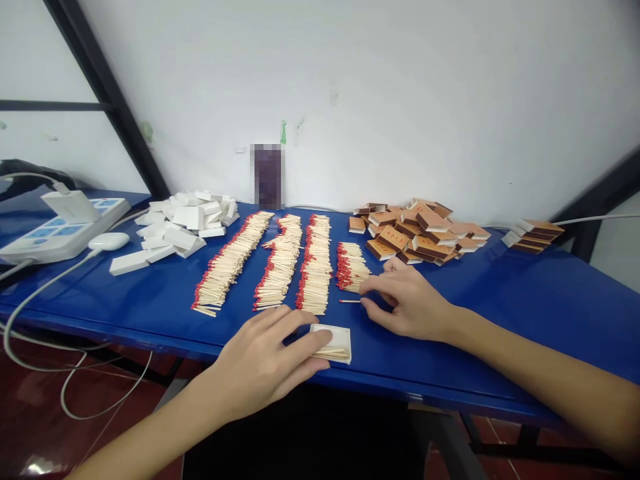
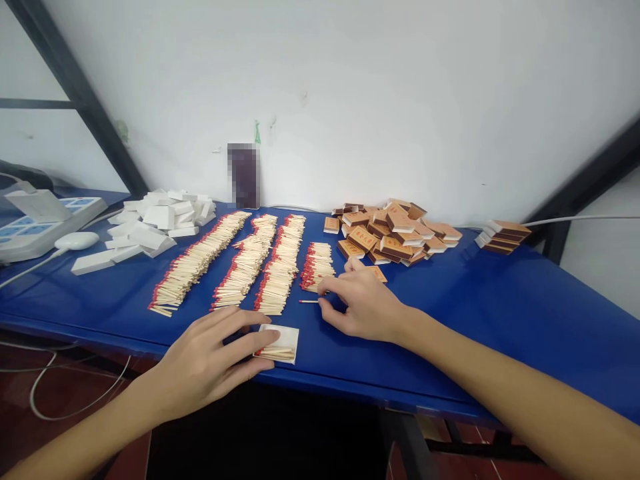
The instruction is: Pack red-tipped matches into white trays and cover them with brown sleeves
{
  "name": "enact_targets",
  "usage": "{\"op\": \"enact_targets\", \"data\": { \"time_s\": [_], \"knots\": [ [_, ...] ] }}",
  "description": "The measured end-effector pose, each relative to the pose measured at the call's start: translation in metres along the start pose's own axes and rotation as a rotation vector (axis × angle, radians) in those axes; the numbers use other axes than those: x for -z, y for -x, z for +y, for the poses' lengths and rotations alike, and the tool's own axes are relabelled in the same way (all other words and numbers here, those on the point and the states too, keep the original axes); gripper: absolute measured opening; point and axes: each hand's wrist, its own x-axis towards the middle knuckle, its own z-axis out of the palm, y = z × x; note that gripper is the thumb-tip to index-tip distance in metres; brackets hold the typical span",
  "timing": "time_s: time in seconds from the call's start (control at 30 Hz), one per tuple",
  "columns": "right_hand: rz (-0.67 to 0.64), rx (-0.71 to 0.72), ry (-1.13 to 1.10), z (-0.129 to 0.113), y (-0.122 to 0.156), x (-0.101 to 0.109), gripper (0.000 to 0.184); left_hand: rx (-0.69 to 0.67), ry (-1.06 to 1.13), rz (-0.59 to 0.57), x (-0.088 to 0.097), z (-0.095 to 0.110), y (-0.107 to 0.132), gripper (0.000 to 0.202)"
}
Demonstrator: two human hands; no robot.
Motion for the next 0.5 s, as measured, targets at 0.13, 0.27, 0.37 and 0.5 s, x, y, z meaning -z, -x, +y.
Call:
{"op": "enact_targets", "data": {
  "time_s": [0.13, 0.27, 0.37, 0.5],
  "knots": [
    [-0.024, -0.072, -0.024, -0.0061, -0.0039, 0.0016, 0.010, 0.001, -0.004, -0.003, -0.0001, 0.0003, -0.0010, 0.027],
    [-0.041, -0.143, -0.004, -0.0078, -0.0068, 0.0052, 0.013, -0.002, -0.007, 0.016, 0.0003, 0.0006, -0.0020, 0.027],
    [-0.079, -0.196, -0.037, -0.0083, -0.0080, 0.0060, 0.013, -0.005, -0.011, 0.019, 0.0000, 0.0004, -0.0019, 0.026],
    [-0.106, -0.220, -0.079, -0.0086, -0.0075, 0.0041, 0.012, -0.011, -0.017, 0.022, -0.0011, -0.0002, -0.0014, 0.027]
  ]
}}
